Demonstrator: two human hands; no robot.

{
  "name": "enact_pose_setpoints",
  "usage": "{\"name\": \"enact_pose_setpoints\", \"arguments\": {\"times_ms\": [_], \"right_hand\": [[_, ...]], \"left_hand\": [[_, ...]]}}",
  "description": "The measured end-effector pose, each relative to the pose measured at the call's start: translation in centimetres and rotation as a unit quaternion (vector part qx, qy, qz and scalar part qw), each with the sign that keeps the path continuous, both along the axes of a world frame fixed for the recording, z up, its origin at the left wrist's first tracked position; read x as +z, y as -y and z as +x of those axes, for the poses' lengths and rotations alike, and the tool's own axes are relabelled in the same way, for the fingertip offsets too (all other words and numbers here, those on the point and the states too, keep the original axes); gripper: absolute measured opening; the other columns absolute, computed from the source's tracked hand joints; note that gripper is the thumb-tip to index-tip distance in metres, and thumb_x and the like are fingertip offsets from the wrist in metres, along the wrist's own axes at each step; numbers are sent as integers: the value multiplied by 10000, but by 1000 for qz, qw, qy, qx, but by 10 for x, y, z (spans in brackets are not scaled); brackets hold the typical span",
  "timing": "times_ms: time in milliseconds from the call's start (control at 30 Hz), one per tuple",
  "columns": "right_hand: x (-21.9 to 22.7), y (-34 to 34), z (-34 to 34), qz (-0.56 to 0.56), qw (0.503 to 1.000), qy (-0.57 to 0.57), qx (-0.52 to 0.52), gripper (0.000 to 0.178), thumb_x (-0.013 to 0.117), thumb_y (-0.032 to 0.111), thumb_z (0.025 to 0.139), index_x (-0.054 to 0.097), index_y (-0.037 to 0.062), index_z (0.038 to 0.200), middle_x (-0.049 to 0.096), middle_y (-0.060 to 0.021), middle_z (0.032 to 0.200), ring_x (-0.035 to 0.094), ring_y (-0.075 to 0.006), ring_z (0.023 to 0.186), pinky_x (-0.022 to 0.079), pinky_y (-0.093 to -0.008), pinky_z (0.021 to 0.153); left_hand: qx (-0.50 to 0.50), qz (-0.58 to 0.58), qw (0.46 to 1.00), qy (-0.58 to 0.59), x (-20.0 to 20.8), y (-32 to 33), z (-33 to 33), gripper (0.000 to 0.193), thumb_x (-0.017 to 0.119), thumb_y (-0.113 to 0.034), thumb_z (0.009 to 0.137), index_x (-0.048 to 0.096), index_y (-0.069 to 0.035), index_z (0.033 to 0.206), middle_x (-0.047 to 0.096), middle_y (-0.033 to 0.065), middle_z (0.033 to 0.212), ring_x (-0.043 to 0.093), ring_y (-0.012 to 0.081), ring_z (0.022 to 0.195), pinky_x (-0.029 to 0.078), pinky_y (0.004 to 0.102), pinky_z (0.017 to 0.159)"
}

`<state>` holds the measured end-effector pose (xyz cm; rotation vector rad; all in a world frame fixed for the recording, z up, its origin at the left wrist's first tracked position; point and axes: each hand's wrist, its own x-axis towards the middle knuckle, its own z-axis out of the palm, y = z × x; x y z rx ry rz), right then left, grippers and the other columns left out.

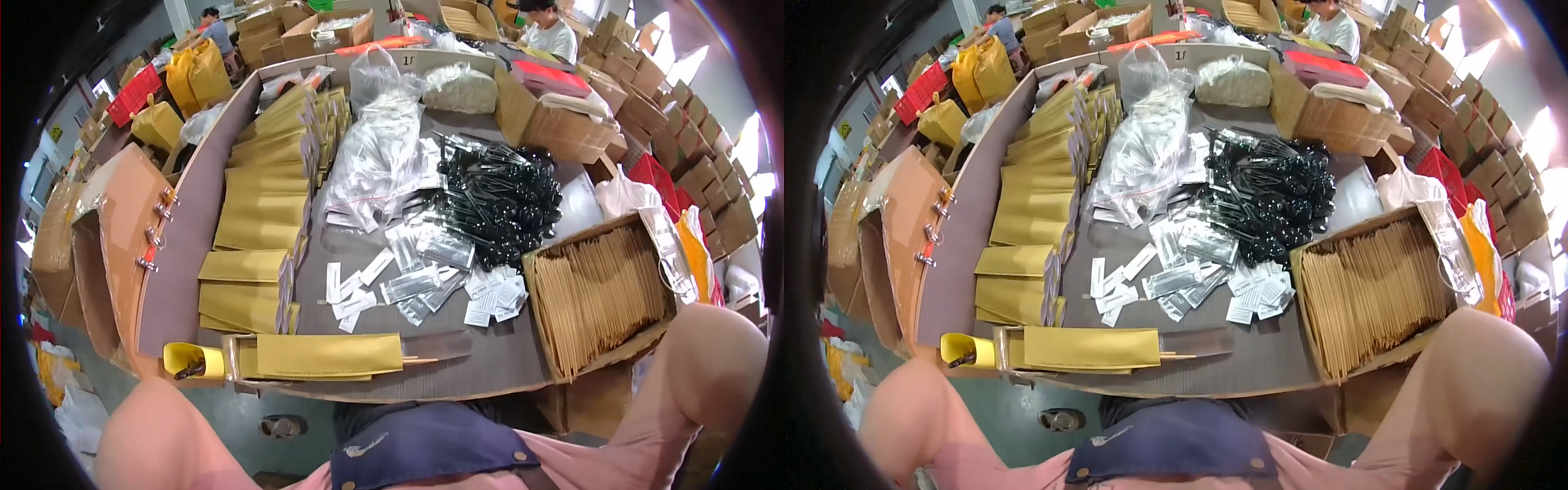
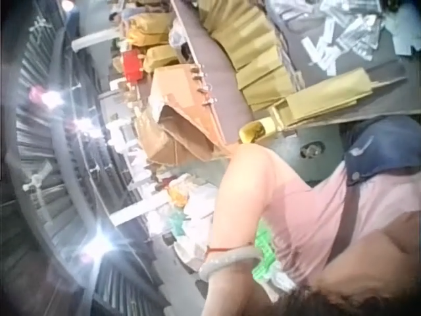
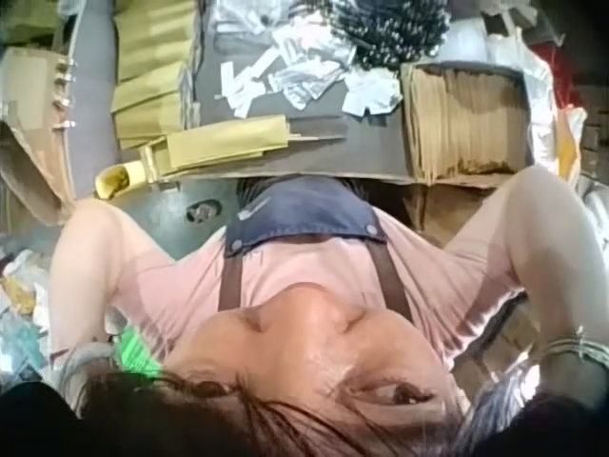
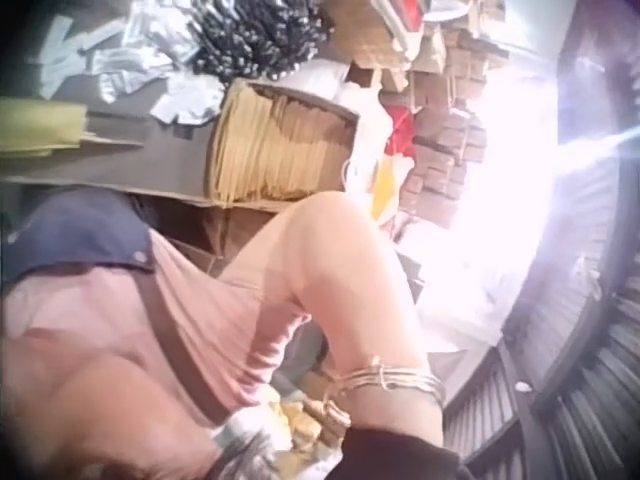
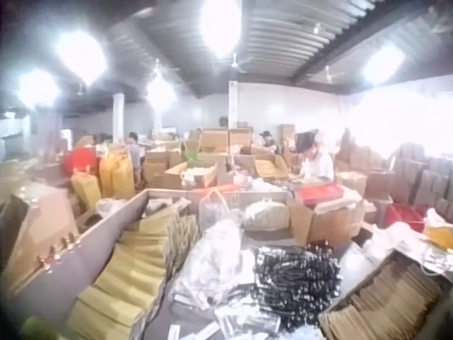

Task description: Packaging small black sticks into silver pouches and cardboard sleeves on an assembly line.

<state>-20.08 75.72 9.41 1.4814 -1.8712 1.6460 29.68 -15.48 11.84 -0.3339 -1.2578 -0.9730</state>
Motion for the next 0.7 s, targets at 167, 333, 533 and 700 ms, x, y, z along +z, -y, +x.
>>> {"name": "enact_pose_setpoints", "arguments": {"times_ms": [167,333,533,700], "right_hand": [[-1,-46,-44,17,999,-4,-31,440,702,224,807,578,22,1179,599,-99,1125,591,-206,1008,462,-324,884],[-25,-203,26,36,996,36,-76,419,697,208,812,585,30,1174,602,-95,1115,594,-204,998,465,-323,874],[-6,-284,81,100,987,5,-123,386,689,184,820,596,42,1166,608,-89,1100,598,-200,983,470,-321,859],[34,-265,120,140,975,51,-164,361,682,164,826,606,51,1160,612,-84,1088,601,-197,970,474,-319,847]], "left_hand": [[9,-17,1000,17,-6,-19,-45,314,664,-280,854,580,-23,1014,616,126,1002,583,258,910,471,403,794],[-7,-32,996,78,-4,16,23,310,670,-270,849,584,-22,1014,621,123,995,586,259,912,471,405,811],[-7,-8,997,76,-85,63,11,306,677,-258,843,588,-20,1014,628,120,988,589,261,914,471,407,831],[-17,-10,989,144,-74,78,56,303,683,-248,838,592,-18,1014,633,117,981,592,262,916,471,409,848]]}}
